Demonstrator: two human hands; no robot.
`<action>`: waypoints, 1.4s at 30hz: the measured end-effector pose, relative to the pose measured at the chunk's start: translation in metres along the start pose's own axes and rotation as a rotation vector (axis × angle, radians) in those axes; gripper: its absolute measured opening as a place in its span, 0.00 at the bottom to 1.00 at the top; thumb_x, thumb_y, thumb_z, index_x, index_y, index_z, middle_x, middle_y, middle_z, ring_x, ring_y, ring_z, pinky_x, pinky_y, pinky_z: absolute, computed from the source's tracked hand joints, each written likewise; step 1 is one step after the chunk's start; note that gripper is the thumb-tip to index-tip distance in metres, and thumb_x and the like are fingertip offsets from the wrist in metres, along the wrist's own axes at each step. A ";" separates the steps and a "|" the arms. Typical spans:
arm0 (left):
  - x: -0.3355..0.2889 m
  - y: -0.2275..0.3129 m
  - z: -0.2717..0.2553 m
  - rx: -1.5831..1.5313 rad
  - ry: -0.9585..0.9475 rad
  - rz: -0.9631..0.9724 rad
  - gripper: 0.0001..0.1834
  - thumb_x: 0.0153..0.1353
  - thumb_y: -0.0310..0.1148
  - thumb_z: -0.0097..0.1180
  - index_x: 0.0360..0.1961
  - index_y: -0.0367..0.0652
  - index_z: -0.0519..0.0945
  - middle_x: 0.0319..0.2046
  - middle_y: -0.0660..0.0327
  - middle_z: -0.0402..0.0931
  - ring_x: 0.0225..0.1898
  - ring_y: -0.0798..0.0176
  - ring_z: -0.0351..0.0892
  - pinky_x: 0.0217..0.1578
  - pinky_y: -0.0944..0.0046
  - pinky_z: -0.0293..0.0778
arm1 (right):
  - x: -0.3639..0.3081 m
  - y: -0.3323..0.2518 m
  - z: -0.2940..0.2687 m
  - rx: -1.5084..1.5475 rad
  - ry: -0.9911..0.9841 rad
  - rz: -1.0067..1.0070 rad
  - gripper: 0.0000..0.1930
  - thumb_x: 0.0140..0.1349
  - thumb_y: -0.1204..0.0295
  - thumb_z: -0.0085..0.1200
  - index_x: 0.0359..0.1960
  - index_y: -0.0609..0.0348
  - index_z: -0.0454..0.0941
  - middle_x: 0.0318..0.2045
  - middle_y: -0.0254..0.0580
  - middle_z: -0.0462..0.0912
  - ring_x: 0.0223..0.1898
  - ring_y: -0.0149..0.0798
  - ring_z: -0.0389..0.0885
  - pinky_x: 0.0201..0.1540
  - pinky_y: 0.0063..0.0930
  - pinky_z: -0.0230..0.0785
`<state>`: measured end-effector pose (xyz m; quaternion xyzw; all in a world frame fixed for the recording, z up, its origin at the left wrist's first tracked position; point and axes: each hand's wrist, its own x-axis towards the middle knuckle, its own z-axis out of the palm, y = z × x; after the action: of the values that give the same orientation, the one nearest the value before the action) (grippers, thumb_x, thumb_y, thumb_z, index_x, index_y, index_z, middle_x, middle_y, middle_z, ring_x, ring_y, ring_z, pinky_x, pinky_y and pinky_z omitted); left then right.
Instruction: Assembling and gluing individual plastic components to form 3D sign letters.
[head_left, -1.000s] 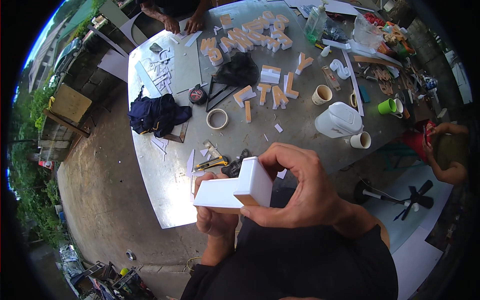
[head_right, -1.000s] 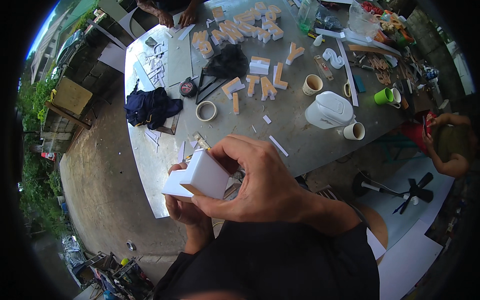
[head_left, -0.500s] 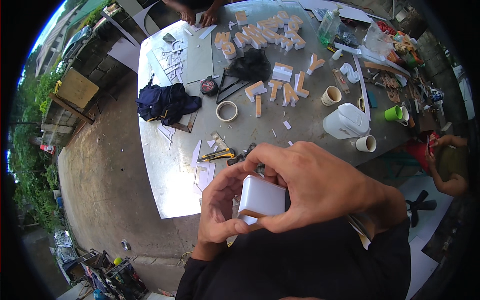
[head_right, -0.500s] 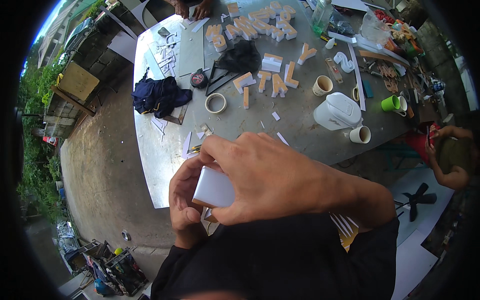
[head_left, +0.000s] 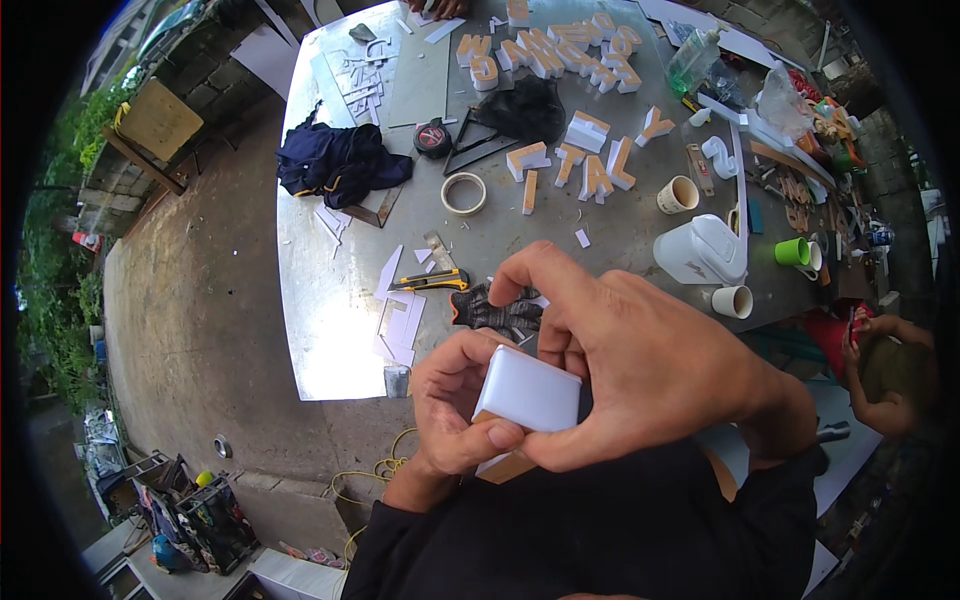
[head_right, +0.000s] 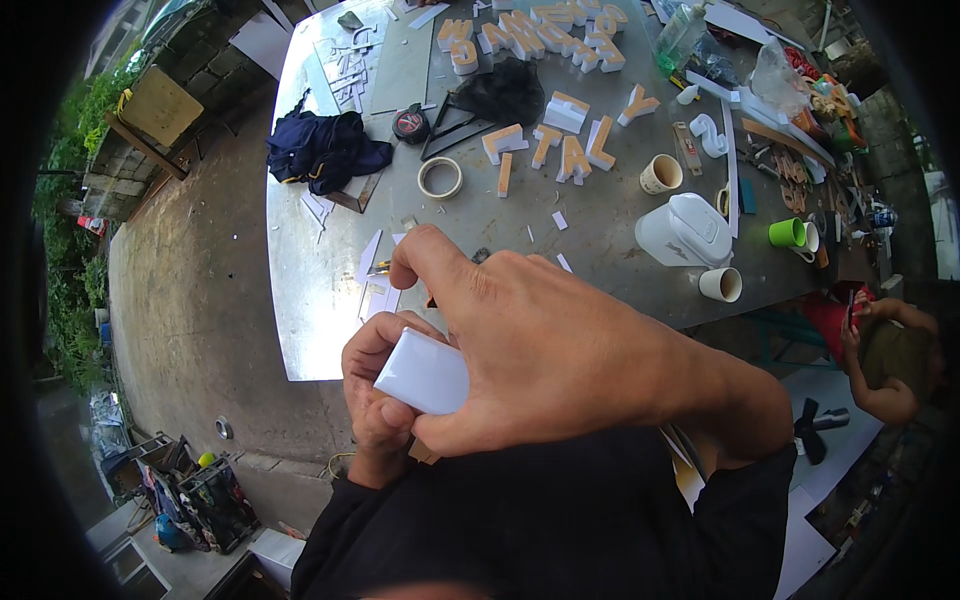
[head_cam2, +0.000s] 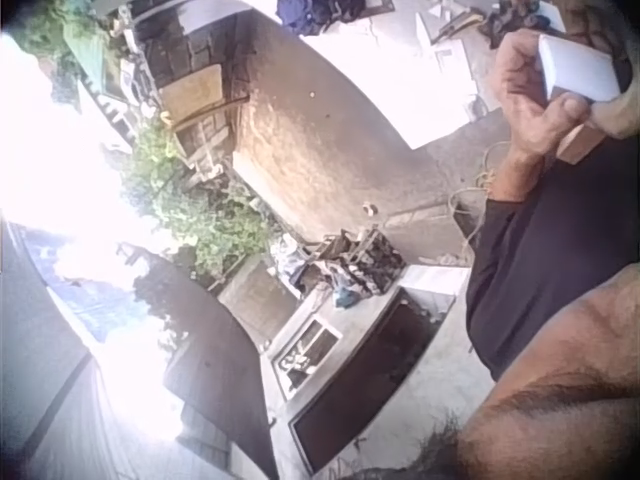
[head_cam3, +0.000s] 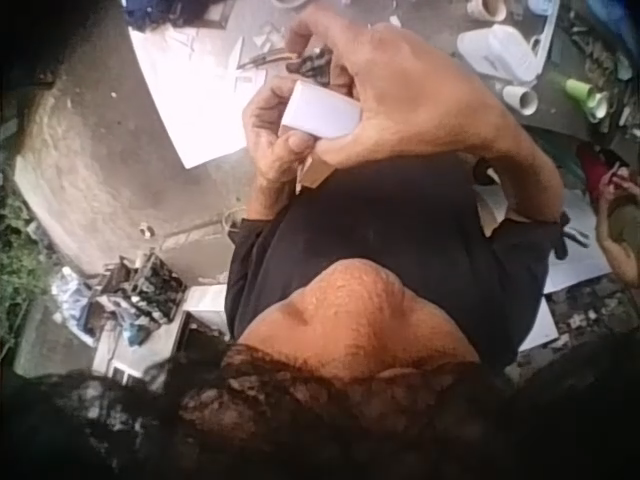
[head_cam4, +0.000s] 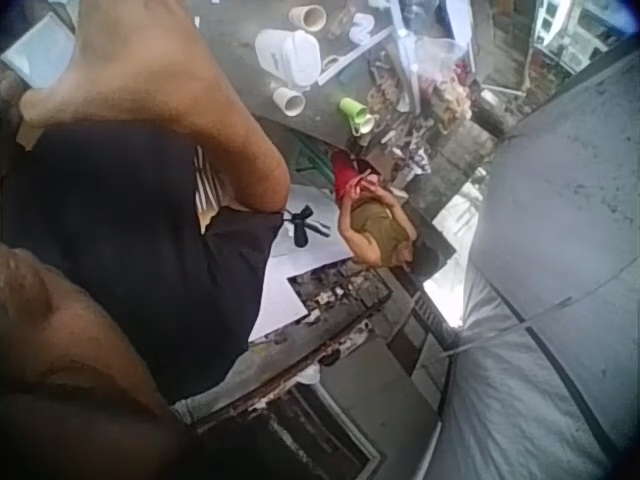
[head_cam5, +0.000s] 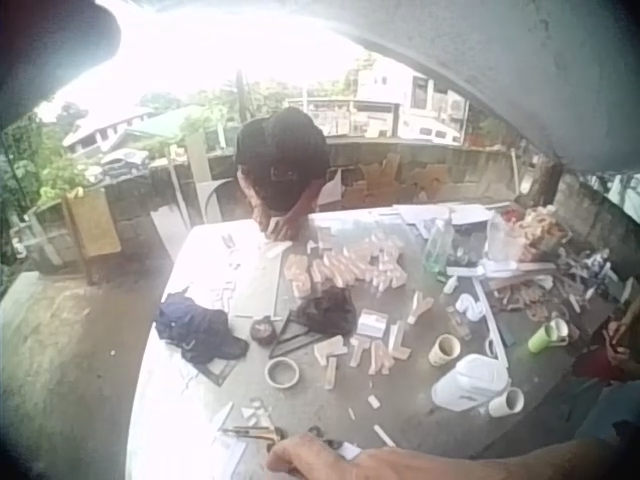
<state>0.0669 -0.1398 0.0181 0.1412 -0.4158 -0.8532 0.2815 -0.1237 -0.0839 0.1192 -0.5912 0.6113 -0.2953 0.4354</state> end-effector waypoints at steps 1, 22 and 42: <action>0.001 -0.002 0.000 -0.037 0.038 -0.017 0.28 0.47 0.39 0.72 0.43 0.33 0.74 0.40 0.55 0.77 0.41 0.65 0.78 0.44 0.67 0.73 | 0.001 0.001 0.000 0.010 0.008 0.035 0.40 0.41 0.64 0.73 0.55 0.63 0.63 0.21 0.44 0.79 0.24 0.39 0.82 0.30 0.29 0.73; 0.038 -0.021 -0.009 -0.248 0.351 0.212 0.28 0.55 0.44 0.66 0.45 0.33 0.70 0.37 0.50 0.79 0.38 0.61 0.82 0.42 0.60 0.81 | -0.003 0.049 0.089 0.287 0.461 -0.032 0.28 0.46 0.61 0.76 0.39 0.73 0.77 0.33 0.53 0.84 0.34 0.43 0.87 0.38 0.30 0.80; 0.014 -0.002 -0.014 -0.051 0.162 0.171 0.46 0.55 0.62 0.62 0.57 0.27 0.68 0.51 0.53 0.76 0.53 0.62 0.76 0.56 0.62 0.67 | -0.026 0.023 0.059 0.941 0.208 0.103 0.24 0.51 0.69 0.72 0.47 0.68 0.77 0.34 0.40 0.84 0.39 0.30 0.82 0.47 0.25 0.72</action>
<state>0.0619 -0.1560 0.0077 0.1665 -0.3803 -0.8223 0.3892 -0.0846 -0.0464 0.0778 -0.2664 0.4804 -0.5752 0.6061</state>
